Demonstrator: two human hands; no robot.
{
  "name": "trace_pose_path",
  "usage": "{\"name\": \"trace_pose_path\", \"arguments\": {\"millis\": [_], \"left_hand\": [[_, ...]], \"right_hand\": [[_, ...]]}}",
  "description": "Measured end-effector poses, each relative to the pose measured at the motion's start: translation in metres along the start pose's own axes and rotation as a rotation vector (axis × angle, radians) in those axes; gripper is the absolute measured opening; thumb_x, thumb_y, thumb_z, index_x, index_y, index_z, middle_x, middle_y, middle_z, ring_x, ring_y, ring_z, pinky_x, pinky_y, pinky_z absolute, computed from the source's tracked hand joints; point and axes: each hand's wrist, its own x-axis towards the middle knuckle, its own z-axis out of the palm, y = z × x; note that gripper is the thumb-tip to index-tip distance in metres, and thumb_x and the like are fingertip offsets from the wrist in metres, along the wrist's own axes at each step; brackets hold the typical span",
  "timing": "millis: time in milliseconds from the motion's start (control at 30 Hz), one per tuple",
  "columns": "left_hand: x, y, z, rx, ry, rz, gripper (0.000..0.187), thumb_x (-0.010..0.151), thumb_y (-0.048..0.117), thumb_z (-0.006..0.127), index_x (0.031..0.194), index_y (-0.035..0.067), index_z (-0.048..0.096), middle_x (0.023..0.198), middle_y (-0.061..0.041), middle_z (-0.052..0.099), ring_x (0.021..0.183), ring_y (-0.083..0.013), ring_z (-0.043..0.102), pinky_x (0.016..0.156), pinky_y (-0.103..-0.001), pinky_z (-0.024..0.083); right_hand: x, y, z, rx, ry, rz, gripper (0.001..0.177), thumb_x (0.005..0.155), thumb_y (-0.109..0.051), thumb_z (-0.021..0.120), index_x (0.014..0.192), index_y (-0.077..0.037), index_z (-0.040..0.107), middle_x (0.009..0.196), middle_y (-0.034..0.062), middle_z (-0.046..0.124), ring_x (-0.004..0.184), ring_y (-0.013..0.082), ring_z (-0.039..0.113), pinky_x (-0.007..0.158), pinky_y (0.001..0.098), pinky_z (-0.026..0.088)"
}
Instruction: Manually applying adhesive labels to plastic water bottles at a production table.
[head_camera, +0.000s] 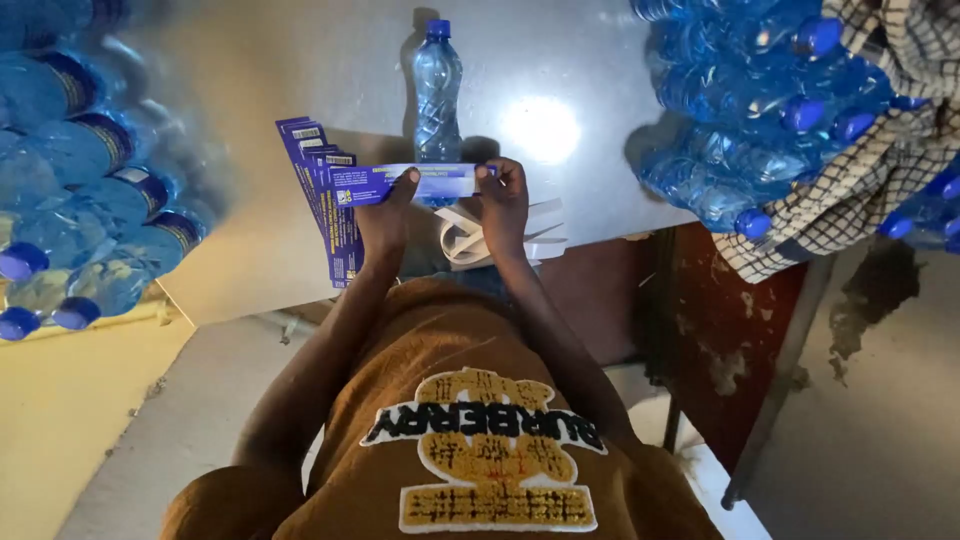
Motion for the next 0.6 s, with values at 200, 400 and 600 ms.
{"name": "trace_pose_path", "arguments": {"millis": [200,400,600], "left_hand": [[0.0,0.014,0.0,0.036,-0.006,-0.007,0.03,0.097,0.011,0.094,0.108,0.011,0.066,0.099,0.004,0.055,0.099,-0.0057,0.055,0.102,-0.037,0.05],[0.003,0.026,0.003,0.087,-0.056,-0.019,0.035,0.099,0.015,0.092,0.102,0.016,0.057,0.094,0.007,0.047,0.09,-0.0054,0.05,0.095,-0.035,0.049],[0.007,0.022,0.003,0.103,-0.085,-0.005,0.031,0.1,0.014,0.091,0.104,0.014,0.06,0.094,0.005,0.048,0.092,-0.0067,0.053,0.096,-0.038,0.05]], "right_hand": [[0.001,-0.01,0.001,-0.056,0.029,0.013,0.012,0.112,-0.02,0.071,0.111,-0.016,0.06,0.097,-0.0071,0.052,0.093,0.0042,0.066,0.081,0.0253,0.061],[-0.002,-0.031,0.011,-0.069,0.056,0.062,0.013,0.111,-0.019,0.07,0.105,-0.019,0.058,0.094,-0.0072,0.052,0.089,0.0035,0.064,0.08,0.0239,0.055],[-0.001,-0.034,0.012,-0.107,0.035,0.049,0.016,0.111,-0.025,0.074,0.105,-0.02,0.06,0.094,-0.0048,0.055,0.088,0.0048,0.063,0.079,0.0283,0.053]]}}
